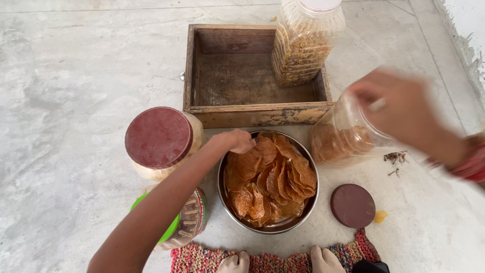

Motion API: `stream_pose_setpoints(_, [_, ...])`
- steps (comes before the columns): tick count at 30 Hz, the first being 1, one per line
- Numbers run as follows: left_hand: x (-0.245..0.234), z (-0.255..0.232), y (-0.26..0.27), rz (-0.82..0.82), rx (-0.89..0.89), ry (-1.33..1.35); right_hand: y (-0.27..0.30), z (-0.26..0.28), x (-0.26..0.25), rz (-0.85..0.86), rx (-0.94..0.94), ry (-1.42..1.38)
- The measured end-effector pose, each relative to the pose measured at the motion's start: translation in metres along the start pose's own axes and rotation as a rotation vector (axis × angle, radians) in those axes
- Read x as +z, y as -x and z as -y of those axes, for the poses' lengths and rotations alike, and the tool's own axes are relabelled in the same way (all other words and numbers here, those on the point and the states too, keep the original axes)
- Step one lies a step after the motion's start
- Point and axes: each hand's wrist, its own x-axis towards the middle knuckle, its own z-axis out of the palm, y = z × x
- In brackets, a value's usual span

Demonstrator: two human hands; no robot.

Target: The person opens a plastic container with a green lid and places it aside. They then open a second container with a maroon lid and transfer dried orange slices from the container to a metal plate. The person handles the slices one by one, placing them onto the plate.

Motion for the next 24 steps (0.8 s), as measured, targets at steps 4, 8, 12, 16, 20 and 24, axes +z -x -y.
stream_pose_setpoints(4, [-0.017,-0.007,0.007,-0.068,-0.008,0.039,-0.006,-0.058,-0.028,0.373,0.446,0.006])
stream_pose_setpoints(8, [-0.03,-0.018,0.007,-0.051,0.026,0.001,0.001,-0.096,0.02,0.801,0.538,-0.212])
stream_pose_setpoints(12, [-0.032,-0.033,0.0,-0.023,0.12,-0.061,0.008,-0.114,0.078,1.182,0.272,0.156])
stream_pose_setpoints(16, [-0.038,-0.057,0.001,-0.113,0.289,0.024,-0.011,-0.129,0.11,1.453,0.28,0.355])
stream_pose_setpoints(20, [-0.053,-0.105,0.018,-0.44,0.758,0.114,-0.04,-0.151,0.123,1.537,0.283,0.298])
stream_pose_setpoints(24, [-0.068,-0.167,0.044,-0.485,0.774,0.167,-0.025,-0.166,0.143,1.528,0.25,0.34])
